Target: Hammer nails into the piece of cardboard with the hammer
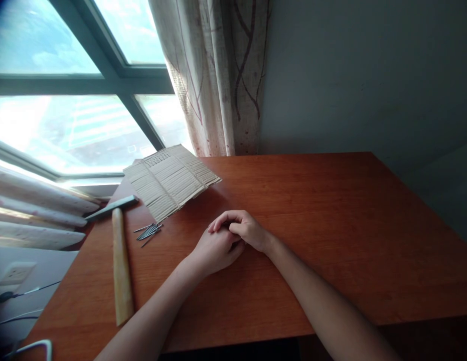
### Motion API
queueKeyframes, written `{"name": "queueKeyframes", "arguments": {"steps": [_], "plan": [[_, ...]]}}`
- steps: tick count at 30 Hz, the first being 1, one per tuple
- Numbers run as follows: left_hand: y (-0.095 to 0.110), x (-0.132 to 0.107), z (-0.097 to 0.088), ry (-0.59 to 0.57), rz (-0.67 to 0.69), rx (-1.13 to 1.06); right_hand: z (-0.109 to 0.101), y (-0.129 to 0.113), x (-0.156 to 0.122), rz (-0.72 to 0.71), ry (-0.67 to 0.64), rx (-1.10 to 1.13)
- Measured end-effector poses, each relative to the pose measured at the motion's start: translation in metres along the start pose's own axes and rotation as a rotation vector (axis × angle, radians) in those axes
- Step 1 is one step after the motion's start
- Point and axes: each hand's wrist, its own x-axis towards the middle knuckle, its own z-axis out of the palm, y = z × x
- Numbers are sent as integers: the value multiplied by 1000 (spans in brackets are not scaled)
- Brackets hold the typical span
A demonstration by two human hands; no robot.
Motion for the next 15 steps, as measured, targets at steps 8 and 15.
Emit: {"name": "queueKeyframes", "arguments": {"steps": [8,15], "plan": [[-1,0,2,-9,4,3,1,-2,1,4,4,-34],[0,0,2,3,9,0,0,-1,0,-4,-1,-32]]}}
